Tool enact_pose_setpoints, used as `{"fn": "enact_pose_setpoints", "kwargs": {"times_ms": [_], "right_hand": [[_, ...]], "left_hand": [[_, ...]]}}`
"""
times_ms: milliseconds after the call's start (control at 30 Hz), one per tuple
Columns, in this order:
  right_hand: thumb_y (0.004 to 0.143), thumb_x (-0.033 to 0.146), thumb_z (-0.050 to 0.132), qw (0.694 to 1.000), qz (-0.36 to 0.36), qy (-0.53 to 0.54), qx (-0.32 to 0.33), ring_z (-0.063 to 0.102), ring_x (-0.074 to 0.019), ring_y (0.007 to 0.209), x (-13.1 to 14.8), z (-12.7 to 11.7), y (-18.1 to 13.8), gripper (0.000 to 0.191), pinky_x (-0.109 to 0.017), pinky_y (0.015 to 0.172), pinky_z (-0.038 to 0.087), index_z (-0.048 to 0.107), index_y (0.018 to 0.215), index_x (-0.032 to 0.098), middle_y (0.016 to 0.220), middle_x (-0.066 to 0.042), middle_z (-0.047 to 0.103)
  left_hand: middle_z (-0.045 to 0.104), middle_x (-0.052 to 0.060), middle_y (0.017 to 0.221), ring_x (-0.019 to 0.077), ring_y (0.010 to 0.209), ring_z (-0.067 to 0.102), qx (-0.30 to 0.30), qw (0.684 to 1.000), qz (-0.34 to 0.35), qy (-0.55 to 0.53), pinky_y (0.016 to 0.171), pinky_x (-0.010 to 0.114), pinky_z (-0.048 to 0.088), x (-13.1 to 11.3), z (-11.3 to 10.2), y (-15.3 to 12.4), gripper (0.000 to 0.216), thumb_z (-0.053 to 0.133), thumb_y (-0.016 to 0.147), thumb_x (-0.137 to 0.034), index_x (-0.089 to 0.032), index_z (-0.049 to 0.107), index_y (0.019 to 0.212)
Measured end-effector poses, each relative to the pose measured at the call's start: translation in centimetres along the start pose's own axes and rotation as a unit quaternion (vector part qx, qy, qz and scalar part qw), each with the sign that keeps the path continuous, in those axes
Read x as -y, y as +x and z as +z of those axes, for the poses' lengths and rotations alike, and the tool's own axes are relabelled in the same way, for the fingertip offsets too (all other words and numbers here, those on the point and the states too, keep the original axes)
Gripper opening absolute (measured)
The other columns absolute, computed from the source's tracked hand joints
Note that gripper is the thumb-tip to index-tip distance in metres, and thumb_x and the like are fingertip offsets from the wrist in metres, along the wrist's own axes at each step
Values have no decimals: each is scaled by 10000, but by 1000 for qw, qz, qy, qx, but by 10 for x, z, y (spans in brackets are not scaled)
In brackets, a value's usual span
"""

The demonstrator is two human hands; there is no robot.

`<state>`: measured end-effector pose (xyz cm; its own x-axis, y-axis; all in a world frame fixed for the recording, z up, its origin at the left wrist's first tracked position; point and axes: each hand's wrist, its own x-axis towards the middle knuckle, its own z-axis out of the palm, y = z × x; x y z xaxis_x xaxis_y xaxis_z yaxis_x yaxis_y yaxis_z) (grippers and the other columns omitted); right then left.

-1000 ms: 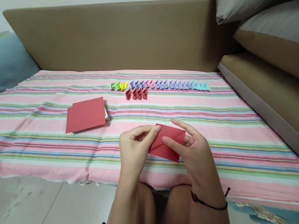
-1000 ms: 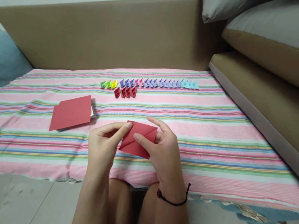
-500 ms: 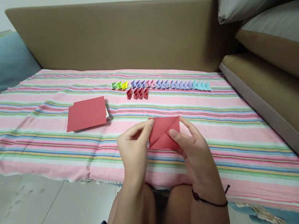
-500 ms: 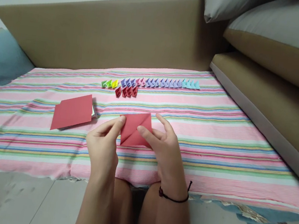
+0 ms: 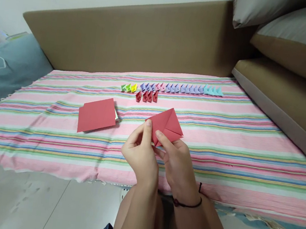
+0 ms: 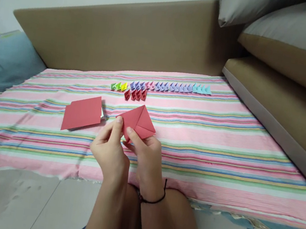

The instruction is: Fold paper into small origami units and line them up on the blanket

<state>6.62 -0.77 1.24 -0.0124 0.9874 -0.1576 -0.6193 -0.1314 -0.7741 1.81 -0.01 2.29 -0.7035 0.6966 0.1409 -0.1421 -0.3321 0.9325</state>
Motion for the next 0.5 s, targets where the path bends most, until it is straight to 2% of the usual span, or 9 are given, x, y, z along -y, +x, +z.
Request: {"fn": "enact_pose_setpoints", "kwargs": {"times_ms": [133, 233, 367, 500], "right_hand": [[668, 299, 764, 998, -52, -12, -44, 583, -126, 661, 0, -2, 1, 135, -257, 667, 501, 707, 669, 177, 662, 4, 659], [672, 310, 762, 999, -31, -14, -25, 586, -126, 667, 4, -4, 1, 137, -259, 660, 508, 724, 717, 186, 687, 2, 673], [678, 340, 753, 999, 10, -50, 17, 619, -152, 689, 5, -7, 1, 187, -305, 696, 534, 737, 759, 172, 697, -20, 691], [663, 345, 763, 993, -40, -112, -15, 623, -151, 636, 2, -9, 2, 192, -290, 672, 522, 735, 676, 155, 646, -29, 694]], "left_hand": [[649, -15, 667, 102, 659, 554, 22, 1000, 1, -1, 609, 205, 456, -2, 3, -5, 144, 700, 729, -313, -172, 721, 704], [620, -23, 629, 95, 624, 534, 25, 1000, -9, -3, 585, 203, 439, 0, 2, -4, 162, 698, 730, -321, -167, 707, 679], [634, -12, 665, 104, 627, 538, 24, 999, -20, -2, 575, 216, 427, 1, -2, 1, 186, 696, 729, -349, -165, 719, 736], [597, -25, 603, 88, 571, 498, 18, 1000, -15, -4, 528, 210, 391, 1, -2, 2, 181, 698, 725, -342, -165, 705, 687]]}}
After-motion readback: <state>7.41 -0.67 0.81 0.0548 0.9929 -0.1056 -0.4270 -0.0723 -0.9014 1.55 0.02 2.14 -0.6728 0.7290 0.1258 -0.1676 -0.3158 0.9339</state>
